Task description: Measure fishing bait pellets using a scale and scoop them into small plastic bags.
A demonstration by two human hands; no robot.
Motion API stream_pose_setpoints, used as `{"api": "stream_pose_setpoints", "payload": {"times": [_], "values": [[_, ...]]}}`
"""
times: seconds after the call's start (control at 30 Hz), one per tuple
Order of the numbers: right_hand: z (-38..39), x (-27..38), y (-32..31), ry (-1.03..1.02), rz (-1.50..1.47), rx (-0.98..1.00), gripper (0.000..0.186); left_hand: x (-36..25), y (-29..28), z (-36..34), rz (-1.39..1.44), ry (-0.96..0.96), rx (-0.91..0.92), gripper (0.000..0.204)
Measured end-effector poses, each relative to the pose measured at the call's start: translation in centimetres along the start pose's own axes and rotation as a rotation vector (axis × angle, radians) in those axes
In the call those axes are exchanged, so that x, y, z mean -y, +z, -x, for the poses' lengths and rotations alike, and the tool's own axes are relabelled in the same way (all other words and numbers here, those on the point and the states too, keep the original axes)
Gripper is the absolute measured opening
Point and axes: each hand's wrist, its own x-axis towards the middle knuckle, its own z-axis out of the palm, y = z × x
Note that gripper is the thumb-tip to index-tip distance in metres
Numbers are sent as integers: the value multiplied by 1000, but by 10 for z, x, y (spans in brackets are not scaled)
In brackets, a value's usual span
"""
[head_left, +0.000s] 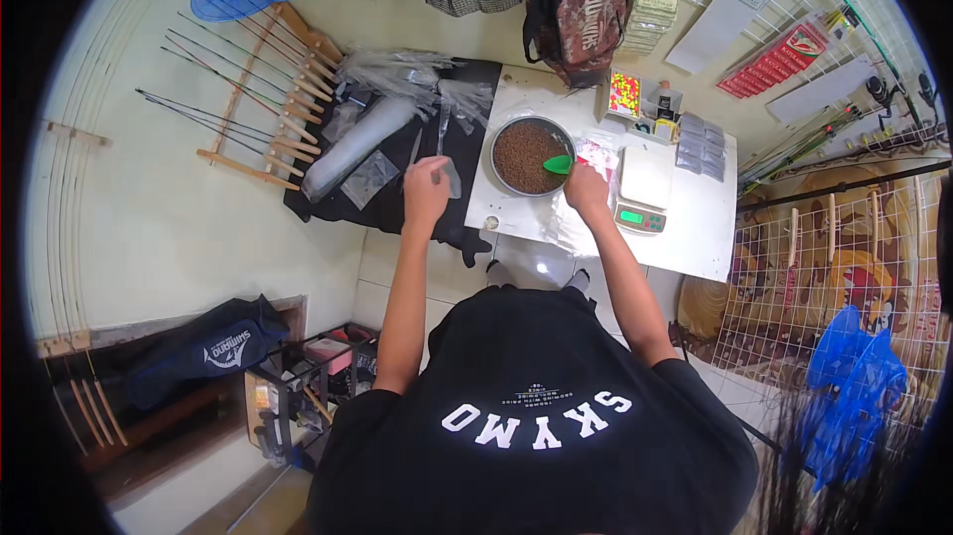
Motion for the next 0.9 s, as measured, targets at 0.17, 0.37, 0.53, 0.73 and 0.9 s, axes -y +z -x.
{"api": "stream_pose_setpoints", "payload": {"times": [0.17, 0.37, 0.53, 0.73, 0.9], "values": [[-4, -1, 16, 40, -64, 43, 24, 0, 24, 3, 54, -2, 33, 24], [-13, -3, 24, 18, -85, 28, 28, -17, 22, 2, -14, -65, 120, 27], [-25, -6, 38, 19, -59, 0, 27, -23, 18, -1, -75, -104, 142, 28], [-31, -16, 51, 19, -60, -32, 32, -19, 19, 0, -117, -70, 90, 29], [-34, -27, 62, -54, -99, -219, 32, -19, 23, 0, -37, -149, 126, 29]]}}
